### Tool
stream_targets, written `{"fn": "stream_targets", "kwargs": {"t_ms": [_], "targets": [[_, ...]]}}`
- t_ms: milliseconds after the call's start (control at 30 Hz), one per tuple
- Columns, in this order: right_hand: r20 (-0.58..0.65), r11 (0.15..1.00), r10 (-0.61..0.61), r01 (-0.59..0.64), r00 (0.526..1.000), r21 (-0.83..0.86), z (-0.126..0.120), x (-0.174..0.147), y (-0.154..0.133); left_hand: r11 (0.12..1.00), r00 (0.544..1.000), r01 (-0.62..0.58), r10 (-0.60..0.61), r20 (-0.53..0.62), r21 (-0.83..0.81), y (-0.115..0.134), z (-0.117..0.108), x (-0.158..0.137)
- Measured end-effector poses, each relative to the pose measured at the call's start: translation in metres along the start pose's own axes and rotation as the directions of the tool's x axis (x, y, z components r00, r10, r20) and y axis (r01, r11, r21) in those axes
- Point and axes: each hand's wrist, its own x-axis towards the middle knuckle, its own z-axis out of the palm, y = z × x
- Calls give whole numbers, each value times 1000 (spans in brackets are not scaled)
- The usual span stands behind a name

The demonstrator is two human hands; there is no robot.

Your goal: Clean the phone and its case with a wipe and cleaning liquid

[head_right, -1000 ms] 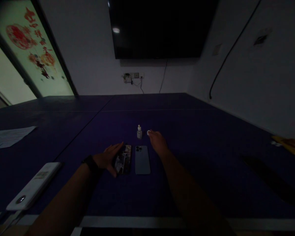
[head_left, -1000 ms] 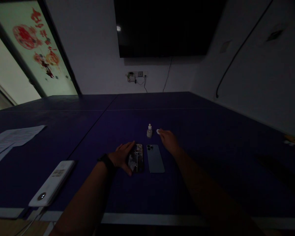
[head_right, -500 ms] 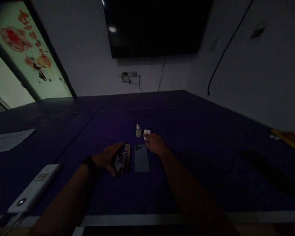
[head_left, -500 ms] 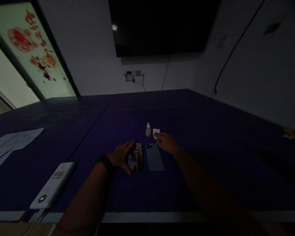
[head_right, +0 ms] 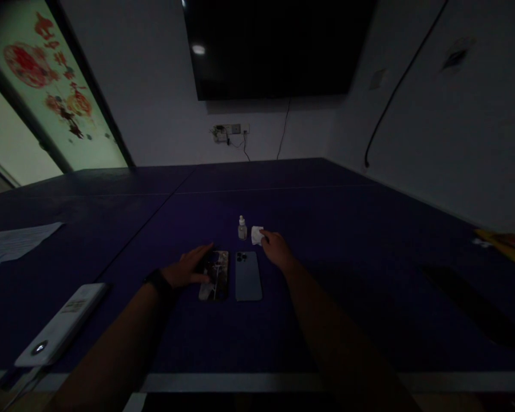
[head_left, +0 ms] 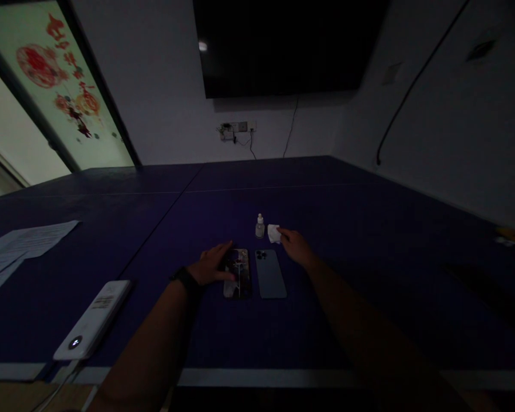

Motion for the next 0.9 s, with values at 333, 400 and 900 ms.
{"fn": "stream_targets", "kwargs": {"t_ms": [333, 400, 900], "targets": [[-90, 991, 18, -6, 996, 136, 0, -2, -2, 999, 959, 25, -38, -282, -49, -4, 3, 13], [-119, 985, 24, -4, 993, 172, -6, 0, -8, 996, 939, 42, -68, -337, -84, -7, 4, 16], [79, 950, -113, 85, 990, 299, -22, 73, -62, 931, 895, 62, -211, -394, -359, -8, -1, 14]]}}
